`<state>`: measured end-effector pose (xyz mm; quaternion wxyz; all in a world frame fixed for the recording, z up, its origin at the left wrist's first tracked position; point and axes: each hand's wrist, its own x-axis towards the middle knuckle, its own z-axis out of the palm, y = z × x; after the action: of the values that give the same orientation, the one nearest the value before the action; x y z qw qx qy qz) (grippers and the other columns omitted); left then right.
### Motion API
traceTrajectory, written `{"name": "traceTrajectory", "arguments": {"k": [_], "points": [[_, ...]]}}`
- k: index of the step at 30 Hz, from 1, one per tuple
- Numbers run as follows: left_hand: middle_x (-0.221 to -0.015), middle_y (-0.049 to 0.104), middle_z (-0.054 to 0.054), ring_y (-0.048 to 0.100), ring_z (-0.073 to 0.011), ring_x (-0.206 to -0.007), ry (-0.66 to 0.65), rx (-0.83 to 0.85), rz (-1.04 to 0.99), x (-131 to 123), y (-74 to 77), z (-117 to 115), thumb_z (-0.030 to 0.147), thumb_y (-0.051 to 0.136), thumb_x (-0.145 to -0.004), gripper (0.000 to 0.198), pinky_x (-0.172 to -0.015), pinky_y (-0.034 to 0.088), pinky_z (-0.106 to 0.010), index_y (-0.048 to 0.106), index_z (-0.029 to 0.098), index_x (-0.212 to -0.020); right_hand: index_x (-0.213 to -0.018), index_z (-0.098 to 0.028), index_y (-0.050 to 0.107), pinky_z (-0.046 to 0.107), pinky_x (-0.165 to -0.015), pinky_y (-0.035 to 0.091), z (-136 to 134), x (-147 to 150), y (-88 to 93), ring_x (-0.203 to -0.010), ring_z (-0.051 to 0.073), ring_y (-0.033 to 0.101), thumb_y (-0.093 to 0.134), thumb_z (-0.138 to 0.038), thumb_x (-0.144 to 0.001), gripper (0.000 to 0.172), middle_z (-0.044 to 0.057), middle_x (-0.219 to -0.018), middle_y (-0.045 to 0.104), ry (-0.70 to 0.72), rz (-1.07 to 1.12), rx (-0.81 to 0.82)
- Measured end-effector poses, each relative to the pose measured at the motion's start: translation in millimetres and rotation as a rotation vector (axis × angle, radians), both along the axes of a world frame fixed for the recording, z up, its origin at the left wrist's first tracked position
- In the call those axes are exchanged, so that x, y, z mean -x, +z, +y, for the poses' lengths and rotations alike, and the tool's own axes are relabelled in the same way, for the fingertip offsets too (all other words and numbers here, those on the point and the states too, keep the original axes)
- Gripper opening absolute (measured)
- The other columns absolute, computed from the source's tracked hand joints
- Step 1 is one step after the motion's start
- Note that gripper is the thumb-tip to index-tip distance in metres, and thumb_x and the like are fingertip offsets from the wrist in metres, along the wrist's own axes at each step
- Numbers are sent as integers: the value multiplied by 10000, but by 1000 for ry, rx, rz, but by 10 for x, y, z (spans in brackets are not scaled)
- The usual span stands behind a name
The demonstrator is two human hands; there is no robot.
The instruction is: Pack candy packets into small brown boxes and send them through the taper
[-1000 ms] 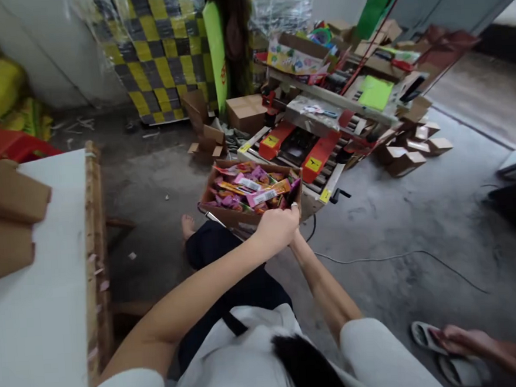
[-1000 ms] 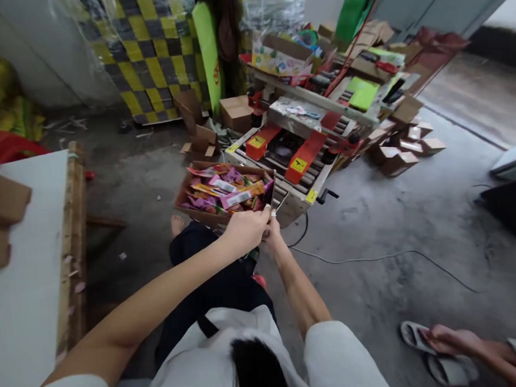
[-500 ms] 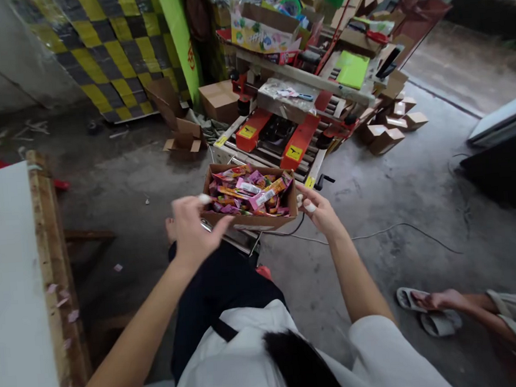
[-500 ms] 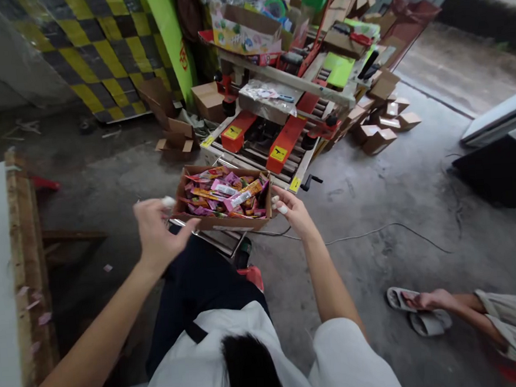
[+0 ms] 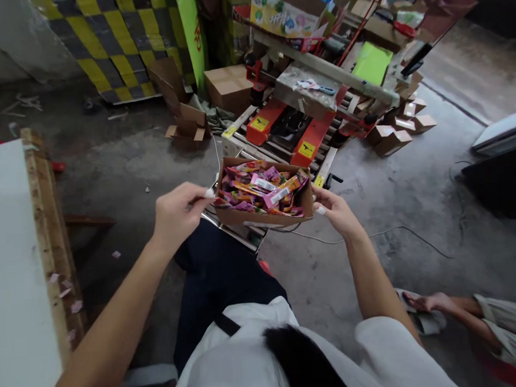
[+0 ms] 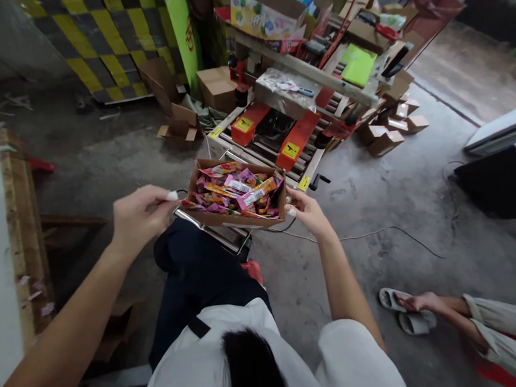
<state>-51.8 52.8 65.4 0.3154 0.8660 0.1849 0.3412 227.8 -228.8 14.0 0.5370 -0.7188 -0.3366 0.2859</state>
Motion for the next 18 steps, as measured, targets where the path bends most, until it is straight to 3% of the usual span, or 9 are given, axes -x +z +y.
{"name": "traceTrajectory", "arguments": {"k": [2,4,8,11,13,15,18], "points": [[-858,739,-10,674,-141,-757,-164,-56,41,-234,220,25,277,666,-885,103,-734,531,-248,728,199,-858,-1398,-226,614,392,-922,561,2,4,-10,-1007,239,678,778,-631,-750,781,89,-1235,708,-16,-16,2],[-856,741,-9,673,-140,-759,-323,-66,103,-536,304,43,259,668,-878,89,-730,519,-245,725,191,-864,-1388,-228,621,401,-931,564,0,7,-16,-1027,250,683,771,-638,-754,769,90,-1248,709,-29,-25,9],[-900,723,-39,667,-196,-879,-390,-234,233,-1009,179,100,216,676,-861,49,-807,503,-322,717,190,-868,-1342,-219,653,429,-980,550,-21,21,-8,-1106,276,673,761,-672,-745,757,107,-1275,706,-32,-29,37],[-1195,673,-110,597,-309,-1179,-295,-436,224,-1027,70,179,224,692,-861,70,-1024,428,-509,730,205,-918,-1326,-212,664,433,-998,543,-31,36,22,-1133,285,663,758,-696,-730,774,112,-1270,706,-21,-17,58],[-1460,522,-140,459,-364,-1377,-286,-459,172,-921,25,250,254,707,-862,244,-1126,338,-587,710,227,-1104,-1349,-210,648,427,-984,550,-29,38,56,-1105,279,668,769,-690,-723,798,109,-1259,702,-6,-8,71],[-1622,322,-148,309,-375,-1496,-384,-430,157,-815,-17,320,284,688,-884,449,-1179,297,-593,606,245,-1324,-1362,-214,641,415,-962,561,-18,31,103,-1074,268,667,770,-667,-738,782,101,-1238,695,17,-27,91],[-1689,176,-143,209,-351,-1551,-597,-399,233,-777,-87,372,296,587,-955,530,-1218,262,-574,474,264,-1471,-1328,-225,673,378,-864,594,16,7,204,-1005,259,662,761,-654,-752,723,88,-1117,689,72,-129,151]]}}
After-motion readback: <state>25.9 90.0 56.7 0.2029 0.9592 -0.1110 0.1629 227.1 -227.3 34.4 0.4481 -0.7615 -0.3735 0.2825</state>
